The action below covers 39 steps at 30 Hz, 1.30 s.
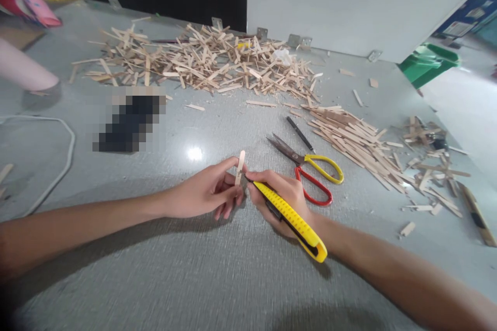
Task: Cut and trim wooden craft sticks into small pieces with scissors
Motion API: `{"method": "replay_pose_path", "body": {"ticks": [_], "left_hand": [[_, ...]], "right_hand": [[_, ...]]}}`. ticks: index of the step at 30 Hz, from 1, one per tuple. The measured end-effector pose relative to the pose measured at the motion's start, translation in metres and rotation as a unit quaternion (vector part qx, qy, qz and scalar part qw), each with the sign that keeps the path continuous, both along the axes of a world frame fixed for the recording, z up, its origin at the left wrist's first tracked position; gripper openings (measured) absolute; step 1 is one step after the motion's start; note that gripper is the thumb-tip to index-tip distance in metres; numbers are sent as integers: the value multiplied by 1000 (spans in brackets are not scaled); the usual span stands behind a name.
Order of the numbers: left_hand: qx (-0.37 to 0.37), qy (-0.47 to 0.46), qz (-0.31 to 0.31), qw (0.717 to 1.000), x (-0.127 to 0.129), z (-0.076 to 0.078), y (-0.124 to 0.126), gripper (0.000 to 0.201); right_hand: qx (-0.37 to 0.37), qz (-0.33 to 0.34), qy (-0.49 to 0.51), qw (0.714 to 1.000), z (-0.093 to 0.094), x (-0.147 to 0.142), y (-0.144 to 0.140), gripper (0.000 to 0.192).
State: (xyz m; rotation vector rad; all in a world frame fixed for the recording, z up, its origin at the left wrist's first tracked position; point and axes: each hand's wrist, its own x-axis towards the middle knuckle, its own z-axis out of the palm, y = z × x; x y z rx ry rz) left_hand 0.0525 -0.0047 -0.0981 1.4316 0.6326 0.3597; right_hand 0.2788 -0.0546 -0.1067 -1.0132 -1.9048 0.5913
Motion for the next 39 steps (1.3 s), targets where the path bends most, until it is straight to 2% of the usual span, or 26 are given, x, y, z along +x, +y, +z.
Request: {"method": "replay_pose_path", "body": {"ticks": [9,23,33,36,39], "left_hand": [[58,-7,47,997,4,-9,-10,9],[58,5,48,997,3,-7,-11,13],[64,5,55,996,4,-8,-11,9],[57,2,54,997,4,-10,-11,9],[60,-20,53,997,4,-14,-11,16]], "right_hand": [[65,-23,-37,997,2,-8,-3,21],[18,-17,-23,999,8,-10,-3,14],[-50,-4,2,999,8,-13,-3,7],[-39,-1,10,999,6,-15,-3,7],[1,-1,6,1000,4,-17,-4,11]]}}
